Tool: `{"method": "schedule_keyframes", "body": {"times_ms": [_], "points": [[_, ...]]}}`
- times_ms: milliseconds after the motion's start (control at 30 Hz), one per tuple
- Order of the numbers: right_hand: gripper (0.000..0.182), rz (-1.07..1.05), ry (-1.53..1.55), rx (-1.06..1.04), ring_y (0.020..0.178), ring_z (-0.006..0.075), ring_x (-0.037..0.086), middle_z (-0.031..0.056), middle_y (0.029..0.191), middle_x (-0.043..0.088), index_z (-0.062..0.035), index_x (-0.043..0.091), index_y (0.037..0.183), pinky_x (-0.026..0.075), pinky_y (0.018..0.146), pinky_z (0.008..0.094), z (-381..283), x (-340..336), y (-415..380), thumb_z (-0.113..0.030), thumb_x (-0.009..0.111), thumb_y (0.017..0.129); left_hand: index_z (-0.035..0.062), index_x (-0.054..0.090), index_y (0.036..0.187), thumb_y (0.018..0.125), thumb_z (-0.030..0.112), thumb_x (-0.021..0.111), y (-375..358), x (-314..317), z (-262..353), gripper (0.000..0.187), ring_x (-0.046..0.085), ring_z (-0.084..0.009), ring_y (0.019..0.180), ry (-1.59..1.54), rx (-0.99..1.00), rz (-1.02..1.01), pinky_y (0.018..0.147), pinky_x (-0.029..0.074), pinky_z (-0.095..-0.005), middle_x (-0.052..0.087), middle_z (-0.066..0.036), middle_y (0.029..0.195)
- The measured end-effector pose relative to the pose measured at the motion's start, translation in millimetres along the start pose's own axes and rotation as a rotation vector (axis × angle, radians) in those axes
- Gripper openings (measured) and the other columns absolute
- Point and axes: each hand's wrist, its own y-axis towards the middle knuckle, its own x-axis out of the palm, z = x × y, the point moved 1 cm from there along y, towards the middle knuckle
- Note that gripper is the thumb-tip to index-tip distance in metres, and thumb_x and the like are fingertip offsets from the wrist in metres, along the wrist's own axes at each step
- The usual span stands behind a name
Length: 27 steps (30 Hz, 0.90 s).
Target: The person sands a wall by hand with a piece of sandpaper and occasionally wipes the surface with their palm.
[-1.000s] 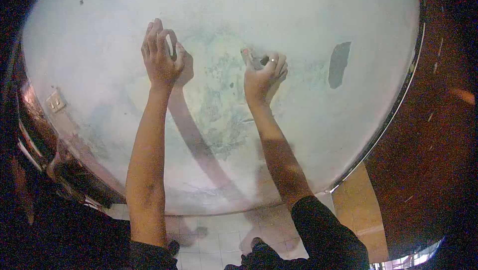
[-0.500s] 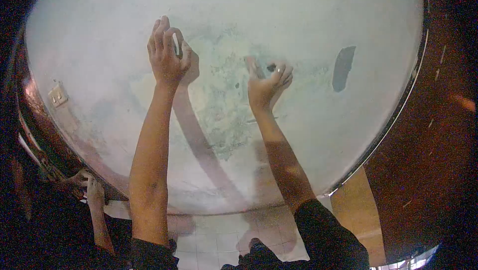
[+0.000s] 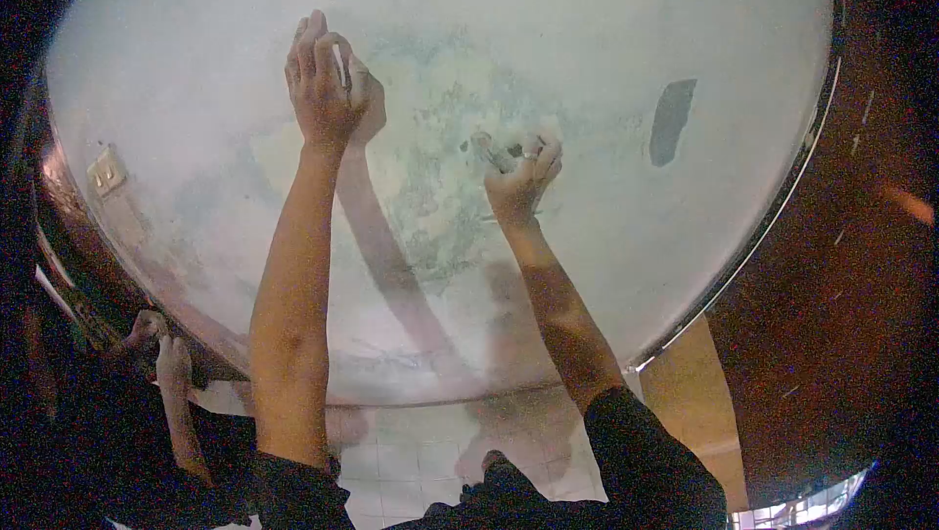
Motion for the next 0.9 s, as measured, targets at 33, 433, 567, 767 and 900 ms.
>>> {"method": "schedule_keyframes", "body": {"times_ms": [33, 433, 567, 767, 900], "points": [[0.045, -0.024, -0.03, -0.006, 0.1, 0.0317, 0.046, 0.0113, 0.102, 0.045, -0.0083, 0.051, 0.091, 0.033, 0.084, 0.0454, 1.5, 1.0, 3.9, -0.035, 0.082, 0.073, 0.008, 0.054, 0.106, 0.08, 0.013, 0.054, 0.4, -0.3, 0.6, 0.027, 0.043, -0.0347, 0.13, 0.0, 0.003, 0.014, 0.105, 0.036, -0.0479, 0.049, -0.016, 0.136], [0.035, -0.013, -0.204, -0.182, 0.099, 0.0344, 0.043, 0.0149, 0.107, 0.045, -0.0077, 0.051, 0.097, 0.032, 0.085, 0.0474, -10.3, 13.9, 30.9, -0.029, 0.072, 0.08, 0.0052, 0.055, 0.103, 0.08, 0.013, 0.054, 2.6, -4.2, -3.6, 0.025, 0.043, -0.0357, 0.129, 0.004, -0.016, 0.101, 0.106, 0.033, -0.0486, 0.051, -0.017, 0.133], [0.035, -0.008, -0.178, -0.19, 0.104, 0.0363, 0.04, 0.0167, 0.114, 0.043, -0.0089, 0.048, 0.104, 0.031, 0.087, 0.05, -20.2, 12.2, 27.6, -0.018, 0.068, 0.077, 0.0031, 0.053, 0.108, 0.075, 0.011, 0.057, 3.0, -3.1, -8.7, 0.034, 0.041, -0.0391, 0.129, 0.015, -0.115, 0.163, 0.106, 0.032, -0.0497, 0.048, -0.019, 0.135], [0.036, -0.083, -0.157, -0.11, 0.105, 0.0353, 0.042, 0.0159, 0.116, 0.042, -0.0062, 0.05, 0.106, 0.032, 0.085, 0.0501, -19.8, 8.0, 29.4, -0.024, 0.07, 0.082, 0.0048, 0.051, 0.11, 0.081, 0.015, 0.056, 0.4, -3.3, -9.8, 0.032, 0.037, -0.0374, 0.131, 0.0, -0.144, 0.127, 0.107, 0.03, -0.0491, 0.042, -0.017, 0.138], [0.023, -0.038, -0.007, -0.011, 0.097, 0.0319, 0.043, 0.0155, 0.109, 0.044, -0.0022, 0.049, 0.093, 0.035, 0.084, 0.0449, -36.2, -6.8, 52.5, -0.01, 0.069, 0.086, 0.0062, 0.051, 0.111, 0.085, 0.022, 0.057, 3.1, -2.2, -8.9, 0.031, 0.037, -0.0352, 0.129, 0.05, -0.125, 0.115, 0.105, 0.03, -0.0474, 0.042, -0.015, 0.135]]}}
